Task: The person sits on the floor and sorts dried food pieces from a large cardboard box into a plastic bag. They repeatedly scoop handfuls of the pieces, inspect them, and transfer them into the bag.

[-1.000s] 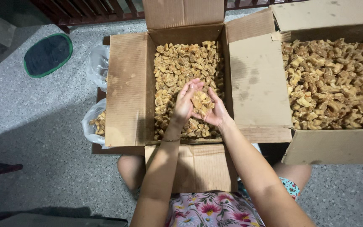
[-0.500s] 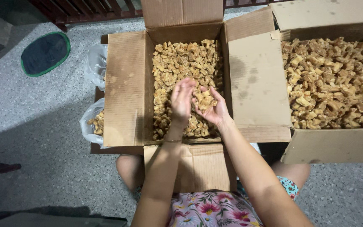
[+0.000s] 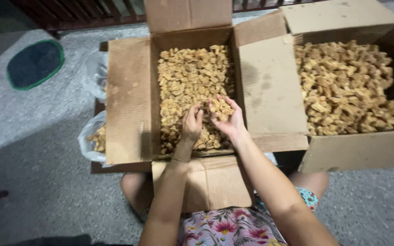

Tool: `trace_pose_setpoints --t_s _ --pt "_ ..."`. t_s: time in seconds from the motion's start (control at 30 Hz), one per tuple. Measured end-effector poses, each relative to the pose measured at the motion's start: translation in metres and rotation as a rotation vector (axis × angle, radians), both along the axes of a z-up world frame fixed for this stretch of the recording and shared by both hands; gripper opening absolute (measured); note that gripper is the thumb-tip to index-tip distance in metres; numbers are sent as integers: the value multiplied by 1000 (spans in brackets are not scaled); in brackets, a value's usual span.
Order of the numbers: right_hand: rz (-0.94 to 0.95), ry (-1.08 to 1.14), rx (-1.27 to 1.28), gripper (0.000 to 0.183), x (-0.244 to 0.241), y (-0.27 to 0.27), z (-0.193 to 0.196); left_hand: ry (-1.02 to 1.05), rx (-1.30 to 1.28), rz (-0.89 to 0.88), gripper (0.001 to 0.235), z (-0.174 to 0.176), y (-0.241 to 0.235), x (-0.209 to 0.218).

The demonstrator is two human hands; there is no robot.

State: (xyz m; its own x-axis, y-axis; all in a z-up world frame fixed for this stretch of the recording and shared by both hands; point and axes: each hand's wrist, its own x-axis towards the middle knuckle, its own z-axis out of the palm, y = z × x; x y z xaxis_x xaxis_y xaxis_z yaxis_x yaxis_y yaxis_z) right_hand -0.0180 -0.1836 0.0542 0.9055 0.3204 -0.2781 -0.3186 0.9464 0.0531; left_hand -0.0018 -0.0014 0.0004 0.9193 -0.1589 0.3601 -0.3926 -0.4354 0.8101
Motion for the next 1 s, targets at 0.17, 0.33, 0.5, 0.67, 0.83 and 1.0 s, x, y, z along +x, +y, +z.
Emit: trace_pose_setpoints --t_s 0.17,0.33,0.5,0.67,0.83,1.0 --pt "-178 -160 58 35 11 -64 34 117 69 -10 34 6 0 -4" --pt "-519 -31 -214 43 5 -233 57 77 107 -33 31 1 2 0" --pt "-802 288 -474 74 18 -377 80 27 137 -42 30 -4 5 1" --pt "-938 391 -475 78 14 -436 90 217 205 -24 36 4 4 1" --pt "-951 366 -500 55 12 -414 71 185 262 -1 39 -8 5 4" --pt "-587 -148 -149 17 1 -291 39 3 320 95 36 -48 18 13"
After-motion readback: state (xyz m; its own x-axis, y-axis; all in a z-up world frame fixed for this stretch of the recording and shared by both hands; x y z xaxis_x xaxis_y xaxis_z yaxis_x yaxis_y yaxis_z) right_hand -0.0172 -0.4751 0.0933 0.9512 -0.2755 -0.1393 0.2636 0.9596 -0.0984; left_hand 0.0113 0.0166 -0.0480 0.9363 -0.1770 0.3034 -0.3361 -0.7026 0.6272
